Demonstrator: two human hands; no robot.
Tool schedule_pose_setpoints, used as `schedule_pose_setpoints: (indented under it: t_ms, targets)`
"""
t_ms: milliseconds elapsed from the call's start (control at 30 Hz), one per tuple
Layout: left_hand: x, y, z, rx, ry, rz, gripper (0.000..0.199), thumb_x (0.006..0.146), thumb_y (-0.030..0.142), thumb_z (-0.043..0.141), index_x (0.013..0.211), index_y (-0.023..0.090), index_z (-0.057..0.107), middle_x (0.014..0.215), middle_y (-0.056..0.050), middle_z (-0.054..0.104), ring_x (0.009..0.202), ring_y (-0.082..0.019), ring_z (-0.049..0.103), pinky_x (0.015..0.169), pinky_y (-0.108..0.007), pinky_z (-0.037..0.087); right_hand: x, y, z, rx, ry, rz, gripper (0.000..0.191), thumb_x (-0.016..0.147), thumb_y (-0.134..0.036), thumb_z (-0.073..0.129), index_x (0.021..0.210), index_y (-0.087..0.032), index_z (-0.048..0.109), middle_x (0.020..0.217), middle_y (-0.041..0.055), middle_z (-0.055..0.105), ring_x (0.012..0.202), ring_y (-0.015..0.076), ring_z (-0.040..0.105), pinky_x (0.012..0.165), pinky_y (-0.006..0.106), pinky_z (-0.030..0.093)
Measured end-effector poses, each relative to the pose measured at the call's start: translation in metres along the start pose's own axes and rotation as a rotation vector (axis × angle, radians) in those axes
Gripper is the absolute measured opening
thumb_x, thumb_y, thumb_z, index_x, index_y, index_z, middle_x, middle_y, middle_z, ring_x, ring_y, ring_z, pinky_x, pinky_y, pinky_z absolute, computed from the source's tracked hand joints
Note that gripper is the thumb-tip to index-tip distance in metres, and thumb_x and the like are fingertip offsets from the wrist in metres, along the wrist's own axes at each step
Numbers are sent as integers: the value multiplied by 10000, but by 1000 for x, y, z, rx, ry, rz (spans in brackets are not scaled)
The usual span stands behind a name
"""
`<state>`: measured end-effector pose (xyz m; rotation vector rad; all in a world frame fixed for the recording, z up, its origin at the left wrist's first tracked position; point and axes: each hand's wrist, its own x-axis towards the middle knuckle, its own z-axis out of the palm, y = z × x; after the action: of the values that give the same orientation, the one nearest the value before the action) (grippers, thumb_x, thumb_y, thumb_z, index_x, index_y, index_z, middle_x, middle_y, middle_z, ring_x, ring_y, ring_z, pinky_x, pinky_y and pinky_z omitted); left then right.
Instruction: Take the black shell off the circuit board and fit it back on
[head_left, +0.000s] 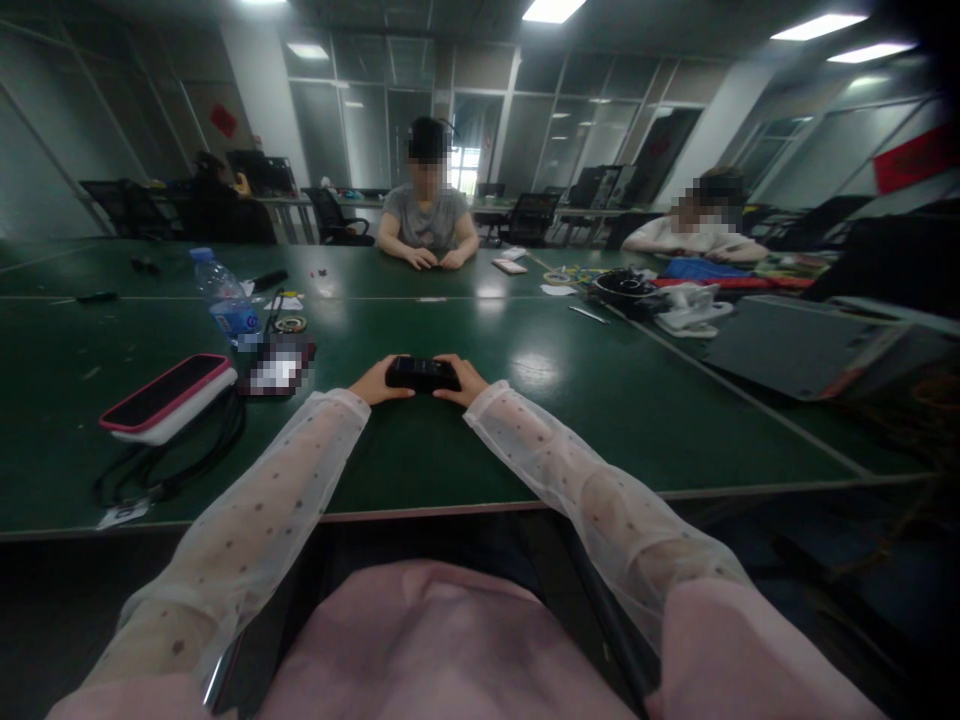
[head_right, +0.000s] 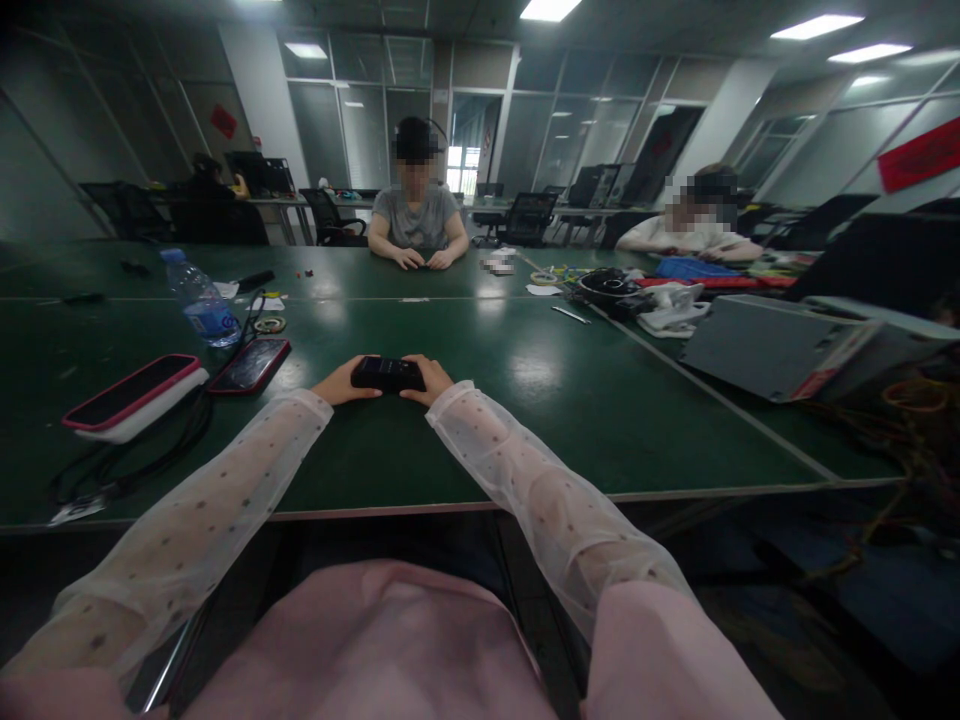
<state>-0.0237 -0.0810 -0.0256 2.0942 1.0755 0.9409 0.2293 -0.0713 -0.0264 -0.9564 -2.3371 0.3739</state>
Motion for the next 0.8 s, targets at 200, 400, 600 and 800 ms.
schedule_pose_setpoints:
  t_ms: [200, 400, 600, 800]
  targets:
    - [0, 3, -1, 15, -9, -18, 779, 604, 343, 797, 1260, 114, 445, 1206, -170, 585, 1121, -296, 564, 990, -489, 390, 0, -1, 0, 12, 10, 6, 685, 699, -313, 717, 1291, -253, 378, 1231, 106, 529, 1102, 288, 509, 939, 490, 418]
    - [0, 4, 0, 9, 6, -22, 755, 598, 327, 801, 1243, 137, 458, 1193, -152, 593, 1117, -296, 564, 983, -501, 389, 0, 0, 1, 8, 11, 0, 690, 697, -310, 725, 1292, -249, 382, 1236, 105, 527, 1102, 285, 515, 937, 488, 419]
    - [0, 3, 0, -7, -5, -29, 755, 603, 324, 797, 1244, 123, 454, 1198, -162, 590, 1124, -296, 562, 997, -509, 371, 1, 3, 3, 6, 11, -8, 687, 694, -322, 727, 1286, -227, 389, 1219, 116, 535, 1092, 281, 518, 936, 475, 422]
    - [0, 1, 0, -14, 3, -7, 746, 600, 323, 802, 1237, 141, 460, 1189, -152, 596, 1122, -295, 563, 991, -513, 379, 1, 5, 4, -3, 14, -4, 696, 695, -330, 724, 1295, -243, 382, 1222, 115, 532, 1078, 293, 521, 934, 499, 419]
